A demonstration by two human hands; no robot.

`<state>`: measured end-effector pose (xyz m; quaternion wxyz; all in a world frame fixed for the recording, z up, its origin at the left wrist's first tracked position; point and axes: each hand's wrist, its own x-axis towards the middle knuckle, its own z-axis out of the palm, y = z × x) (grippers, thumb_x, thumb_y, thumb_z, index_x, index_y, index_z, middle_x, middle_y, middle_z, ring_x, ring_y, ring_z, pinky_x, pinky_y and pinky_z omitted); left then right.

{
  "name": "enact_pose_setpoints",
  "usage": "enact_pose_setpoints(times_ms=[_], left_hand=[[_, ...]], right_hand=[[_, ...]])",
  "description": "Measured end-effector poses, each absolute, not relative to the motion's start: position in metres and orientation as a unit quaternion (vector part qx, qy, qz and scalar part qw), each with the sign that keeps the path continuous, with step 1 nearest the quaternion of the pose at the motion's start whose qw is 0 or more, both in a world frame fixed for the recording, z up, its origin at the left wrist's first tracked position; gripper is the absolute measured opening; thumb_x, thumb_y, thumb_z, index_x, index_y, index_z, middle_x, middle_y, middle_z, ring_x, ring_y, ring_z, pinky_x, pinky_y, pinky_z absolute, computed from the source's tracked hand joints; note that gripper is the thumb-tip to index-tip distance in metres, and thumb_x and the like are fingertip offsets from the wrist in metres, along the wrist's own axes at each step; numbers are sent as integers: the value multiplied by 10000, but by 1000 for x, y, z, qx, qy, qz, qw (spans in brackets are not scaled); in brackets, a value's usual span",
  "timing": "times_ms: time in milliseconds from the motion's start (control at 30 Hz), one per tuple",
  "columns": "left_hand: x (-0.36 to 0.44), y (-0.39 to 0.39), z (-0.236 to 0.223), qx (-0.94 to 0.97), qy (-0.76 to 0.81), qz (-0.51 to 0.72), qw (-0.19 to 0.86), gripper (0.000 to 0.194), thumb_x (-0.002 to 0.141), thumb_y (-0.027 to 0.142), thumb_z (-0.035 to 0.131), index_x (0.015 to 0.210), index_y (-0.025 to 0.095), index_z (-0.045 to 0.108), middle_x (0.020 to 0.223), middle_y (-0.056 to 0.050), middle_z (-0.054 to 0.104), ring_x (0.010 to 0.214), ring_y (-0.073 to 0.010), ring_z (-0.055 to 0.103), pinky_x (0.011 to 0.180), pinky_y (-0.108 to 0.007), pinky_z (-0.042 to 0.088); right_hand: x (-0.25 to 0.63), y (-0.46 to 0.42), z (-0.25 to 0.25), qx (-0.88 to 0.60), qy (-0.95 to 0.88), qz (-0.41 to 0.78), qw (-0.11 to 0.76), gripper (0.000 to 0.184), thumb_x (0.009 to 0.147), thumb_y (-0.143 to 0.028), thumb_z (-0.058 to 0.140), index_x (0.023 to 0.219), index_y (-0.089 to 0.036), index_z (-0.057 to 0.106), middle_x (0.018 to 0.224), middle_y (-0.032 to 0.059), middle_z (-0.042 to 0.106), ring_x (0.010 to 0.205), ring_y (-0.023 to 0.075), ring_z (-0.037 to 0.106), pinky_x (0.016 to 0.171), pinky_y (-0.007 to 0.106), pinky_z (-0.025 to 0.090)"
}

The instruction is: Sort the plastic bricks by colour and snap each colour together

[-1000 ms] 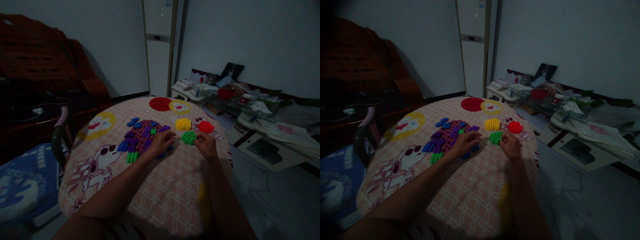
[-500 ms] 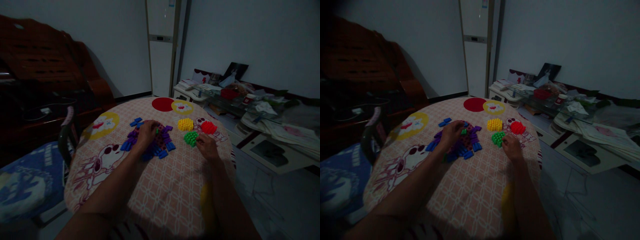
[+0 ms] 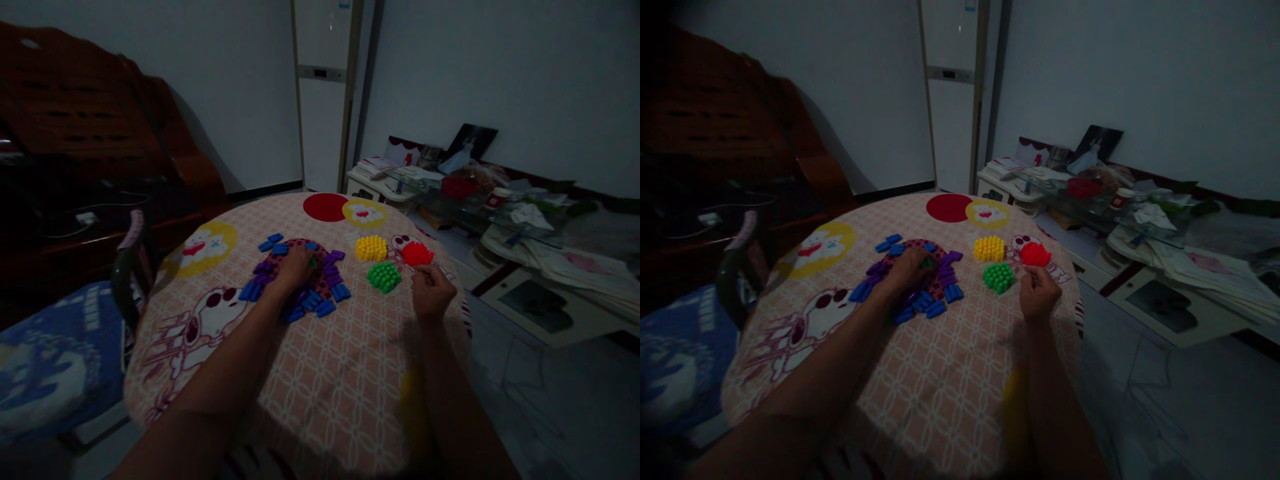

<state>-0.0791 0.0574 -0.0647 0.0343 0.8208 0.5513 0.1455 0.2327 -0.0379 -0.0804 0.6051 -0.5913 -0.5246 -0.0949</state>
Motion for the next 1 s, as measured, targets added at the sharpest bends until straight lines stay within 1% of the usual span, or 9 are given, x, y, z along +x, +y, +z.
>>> enact_pose_setpoints(times_ms=[100,233,333,467,633,800,933,1000], left_hand=[[-76,49,-53,825,528,186,75,240,845,164,573,1061,162,675,1096,-106,698,1054,-257,631,950,-366,478],[-53,28,-38,833,455,273,160,299,816,128,593,1104,166,664,1016,-70,722,926,-209,661,859,-316,506],[-25,11,-38,858,384,276,200,246,824,117,571,1035,172,685,962,-55,726,871,-190,662,821,-295,508],[9,0,-46,894,320,249,188,243,852,121,538,1013,181,710,958,-64,715,904,-196,653,847,-298,502],[34,2,-52,917,281,240,151,245,877,125,521,1010,169,723,989,-86,682,911,-202,628,819,-295,492],[43,8,-61,920,262,245,156,236,847,106,526,974,178,711,988,-78,657,869,-183,608,772,-277,483],[46,8,-70,915,268,263,148,256,774,75,550,966,181,680,1007,-76,638,887,-186,603,761,-275,481],[47,6,-72,908,280,276,144,268,759,68,557,973,184,669,1022,-79,628,884,-185,602,754,-275,480]], right_hand=[[232,-36,-84,-596,-509,-69,617,207,759,-230,536,847,-181,718,653,-2,667,557,162,605,572,276,475],[229,-35,-85,-598,-509,-53,617,206,753,-237,532,844,-181,709,655,1,666,564,166,612,561,274,478],[227,-35,-84,-599,-510,-38,616,212,758,-235,525,847,-176,709,655,6,669,555,164,608,562,274,481],[224,-36,-82,-608,-512,-31,606,213,760,-239,532,841,-175,718,689,17,691,580,166,623,570,269,484],[222,-35,-82,-618,-508,-18,599,229,754,-222,508,834,-173,717,684,21,700,572,164,624,563,262,478],[224,-32,-86,-614,-507,-17,605,215,745,-222,514,817,-173,711,693,31,708,587,174,634,579,274,481],[226,-31,-89,-615,-507,-9,604,223,745,-219,519,846,-174,713,701,29,709,599,175,641,574,270,479],[226,-30,-90,-616,-507,-8,602,228,744,-217,520,855,-176,716,703,27,710,601,174,642,568,267,479]])
